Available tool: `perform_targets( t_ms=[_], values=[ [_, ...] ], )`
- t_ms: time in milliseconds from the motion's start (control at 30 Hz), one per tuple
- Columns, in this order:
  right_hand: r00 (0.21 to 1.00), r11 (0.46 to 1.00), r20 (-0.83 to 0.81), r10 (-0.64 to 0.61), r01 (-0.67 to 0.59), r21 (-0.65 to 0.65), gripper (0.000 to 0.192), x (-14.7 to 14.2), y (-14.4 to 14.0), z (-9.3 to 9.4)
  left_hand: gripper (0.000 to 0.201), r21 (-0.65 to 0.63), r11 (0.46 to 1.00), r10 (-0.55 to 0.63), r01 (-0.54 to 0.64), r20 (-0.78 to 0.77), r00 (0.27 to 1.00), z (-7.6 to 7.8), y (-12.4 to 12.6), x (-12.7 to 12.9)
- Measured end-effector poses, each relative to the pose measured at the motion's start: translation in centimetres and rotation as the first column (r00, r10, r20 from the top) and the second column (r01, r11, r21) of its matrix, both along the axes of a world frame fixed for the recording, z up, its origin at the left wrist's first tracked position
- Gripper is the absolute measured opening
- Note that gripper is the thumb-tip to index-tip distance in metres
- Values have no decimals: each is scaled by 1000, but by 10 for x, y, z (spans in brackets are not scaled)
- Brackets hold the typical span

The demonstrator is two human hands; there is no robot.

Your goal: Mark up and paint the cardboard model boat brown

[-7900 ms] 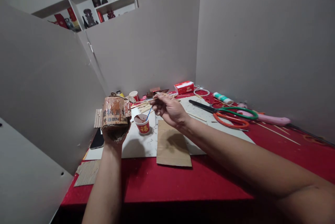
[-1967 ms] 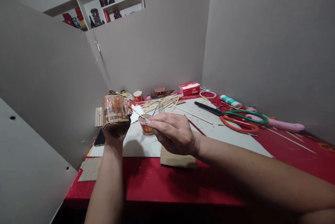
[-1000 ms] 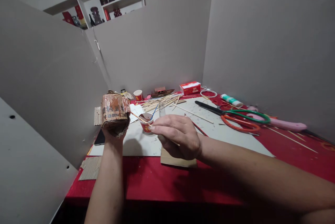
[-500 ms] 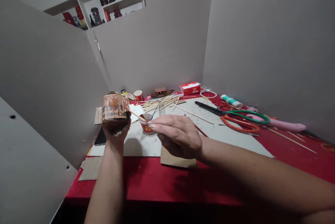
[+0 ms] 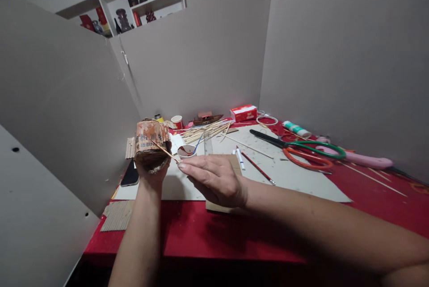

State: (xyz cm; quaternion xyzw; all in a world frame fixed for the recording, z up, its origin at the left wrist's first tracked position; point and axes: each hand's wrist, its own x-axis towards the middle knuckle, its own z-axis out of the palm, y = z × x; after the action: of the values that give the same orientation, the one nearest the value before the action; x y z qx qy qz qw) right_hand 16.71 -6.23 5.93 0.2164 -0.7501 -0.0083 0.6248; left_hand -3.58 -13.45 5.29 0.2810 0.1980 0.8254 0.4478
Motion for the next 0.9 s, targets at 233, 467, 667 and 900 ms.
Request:
perform_targets(
  t_ms=[233, 467, 667, 900],
  values=[
    [1000, 1000, 6, 21, -21, -22, 34, -4, -4, -5, 62, 17, 999, 52, -51, -48, 998, -8, -1, -8],
    [999, 998, 9, 36, -36, -47, 41, -4, -3, -5, 50, -11, 994, 105, -105, -34, 994, 3, -1, 5],
    [996, 981, -32, 77, -82, -177, 47, 3, 2, 8, 46, -21, 991, 135, -136, -17, 991, 9, -1, 14],
    [827, 348, -118, 549, -355, -867, 18, 4, 9, 29, 59, -17, 995, 94, -96, -76, 993, 10, -1, 16]
  ],
)
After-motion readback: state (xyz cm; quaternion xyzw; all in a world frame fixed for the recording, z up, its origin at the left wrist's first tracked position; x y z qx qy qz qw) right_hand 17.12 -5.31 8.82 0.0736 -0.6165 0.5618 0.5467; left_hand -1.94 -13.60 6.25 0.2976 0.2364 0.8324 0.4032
